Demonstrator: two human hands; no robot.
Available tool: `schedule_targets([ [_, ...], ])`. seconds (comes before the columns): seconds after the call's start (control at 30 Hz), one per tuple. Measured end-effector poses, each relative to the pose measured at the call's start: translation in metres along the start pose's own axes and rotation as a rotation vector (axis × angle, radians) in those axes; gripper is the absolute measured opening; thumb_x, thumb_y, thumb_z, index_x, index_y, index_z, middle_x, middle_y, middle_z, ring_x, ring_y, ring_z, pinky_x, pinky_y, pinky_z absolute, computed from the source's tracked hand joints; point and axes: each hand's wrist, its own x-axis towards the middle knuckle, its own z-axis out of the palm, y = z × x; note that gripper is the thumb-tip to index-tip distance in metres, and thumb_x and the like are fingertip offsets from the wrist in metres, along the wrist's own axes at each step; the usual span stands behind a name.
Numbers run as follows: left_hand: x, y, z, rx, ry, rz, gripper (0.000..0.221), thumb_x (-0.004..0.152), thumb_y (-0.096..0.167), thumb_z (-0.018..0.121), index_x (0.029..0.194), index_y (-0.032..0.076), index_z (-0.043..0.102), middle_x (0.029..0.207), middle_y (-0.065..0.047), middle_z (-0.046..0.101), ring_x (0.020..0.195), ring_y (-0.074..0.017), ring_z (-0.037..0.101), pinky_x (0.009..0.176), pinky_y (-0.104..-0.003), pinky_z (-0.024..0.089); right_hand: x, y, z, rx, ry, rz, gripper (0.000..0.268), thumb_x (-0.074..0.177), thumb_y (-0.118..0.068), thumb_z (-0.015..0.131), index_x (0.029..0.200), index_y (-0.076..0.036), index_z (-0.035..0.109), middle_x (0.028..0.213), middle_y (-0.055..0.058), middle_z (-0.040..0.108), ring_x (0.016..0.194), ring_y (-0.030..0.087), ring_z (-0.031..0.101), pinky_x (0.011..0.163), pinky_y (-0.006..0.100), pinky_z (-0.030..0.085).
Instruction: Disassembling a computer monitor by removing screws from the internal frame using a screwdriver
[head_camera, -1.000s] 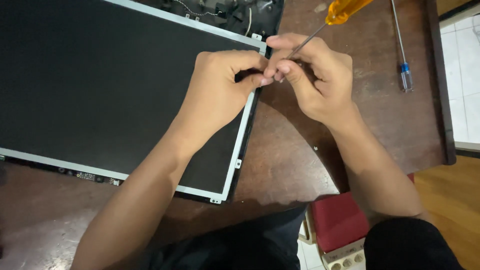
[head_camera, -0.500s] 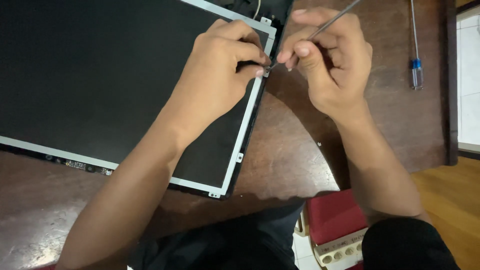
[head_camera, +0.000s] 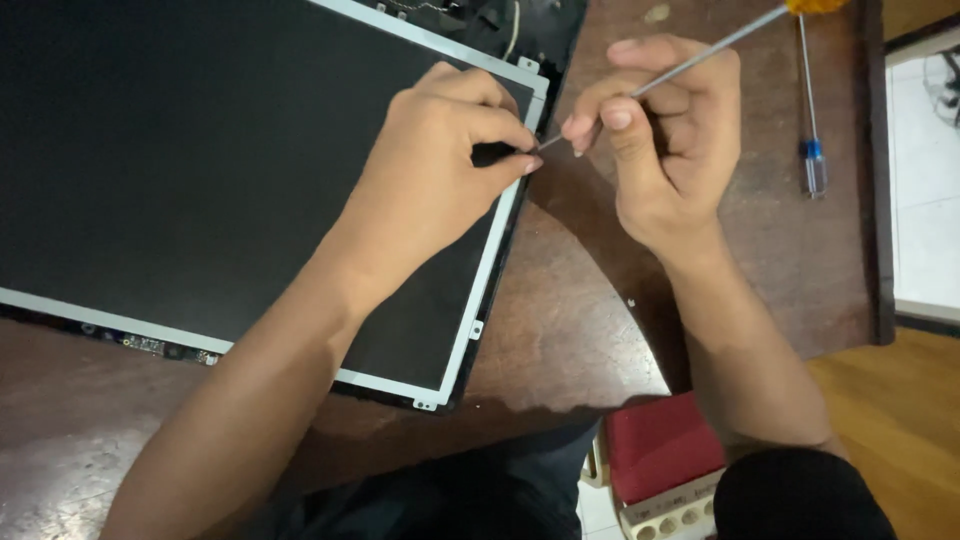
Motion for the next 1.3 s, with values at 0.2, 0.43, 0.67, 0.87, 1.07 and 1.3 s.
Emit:
schedule_targets([
  [0.2, 0.0017, 0.005, -0.002, -0.018, -0.002, -0.023, 0.008, 0.085, 0.006, 0.085, 0.092, 0.009, 0.082, 0.085, 0.0, 0.068, 0.087, -0.0201, 0.057, 0.078, -0.031, 0.051, -0.001, 0.0017, 0.0014, -0.009, 0.034, -0.034, 0.019, 0.118, -0.015, 0.045, 0.126, 0.0, 0.039, 0.088, 0.022, 0.064, 0.071, 0.026, 0.064, 0.067, 0.032, 0.054],
  [0.43, 0.0011, 0.0018, 0.0016, -0.002, -0.033, -0.067, 0.01, 0.082, 0.013, 0.087, 0.091, 0.012, 0.082, 0.087, 0.002, 0.073, 0.086, -0.0197, 0.056, 0.076, -0.032, 0.048, -0.0038, 0.0044, -0.0005, -0.001, 0.009, 0.028, 0.016, 0.116, -0.013, 0.044, 0.127, -0.002, 0.038, 0.087, 0.018, 0.065, 0.071, 0.025, 0.065, 0.067, 0.031, 0.054],
  [0.67, 0.0017, -0.0014, -0.0022, 0.004, -0.108, -0.131, 0.023, 0.084, 0.009, 0.082, 0.106, 0.013, 0.081, 0.101, 0.0, 0.075, 0.098, -0.0224, 0.061, 0.088, -0.036, 0.049, -0.0028, 0.0038, -0.0032, -0.049, -0.049, 0.027, 0.015, 0.115, -0.006, 0.043, 0.129, 0.0, 0.04, 0.085, 0.016, 0.064, 0.075, 0.024, 0.065, 0.076, 0.031, 0.058],
  [0.87, 0.0016, 0.0023, -0.0052, -0.007, -0.142, -0.199, 0.025, 0.084, 0.008, 0.081, 0.107, 0.017, 0.081, 0.101, 0.003, 0.073, 0.097, -0.0202, 0.059, 0.091, -0.034, 0.047, -0.0012, 0.0003, -0.0032, -0.099, -0.071, 0.003, 0.016, 0.115, -0.008, 0.045, 0.127, 0.003, 0.043, 0.085, 0.015, 0.066, 0.075, 0.023, 0.066, 0.081, 0.033, 0.059],
  [1.07, 0.0, -0.0022, -0.0022, 0.002, -0.08, -0.12, 0.014, 0.084, 0.004, 0.082, 0.096, 0.013, 0.082, 0.096, 0.002, 0.075, 0.093, -0.0199, 0.061, 0.085, -0.032, 0.052, -0.0005, 0.0015, -0.0028, -0.069, -0.089, 0.006, 0.017, 0.116, -0.009, 0.044, 0.129, 0.001, 0.042, 0.087, 0.015, 0.065, 0.075, 0.022, 0.065, 0.075, 0.03, 0.059],
  [1.3, 0.002, 0.0017, -0.0046, 0.018, -0.097, -0.14, 0.014, 0.085, 0.006, 0.082, 0.096, 0.014, 0.082, 0.095, 0.003, 0.075, 0.092, -0.0197, 0.061, 0.086, -0.033, 0.05, 0.0001, 0.0005, -0.0019, -0.079, -0.096, -0.002, 0.017, 0.116, -0.009, 0.044, 0.129, 0.002, 0.042, 0.086, 0.015, 0.065, 0.074, 0.022, 0.065, 0.076, 0.031, 0.059],
])
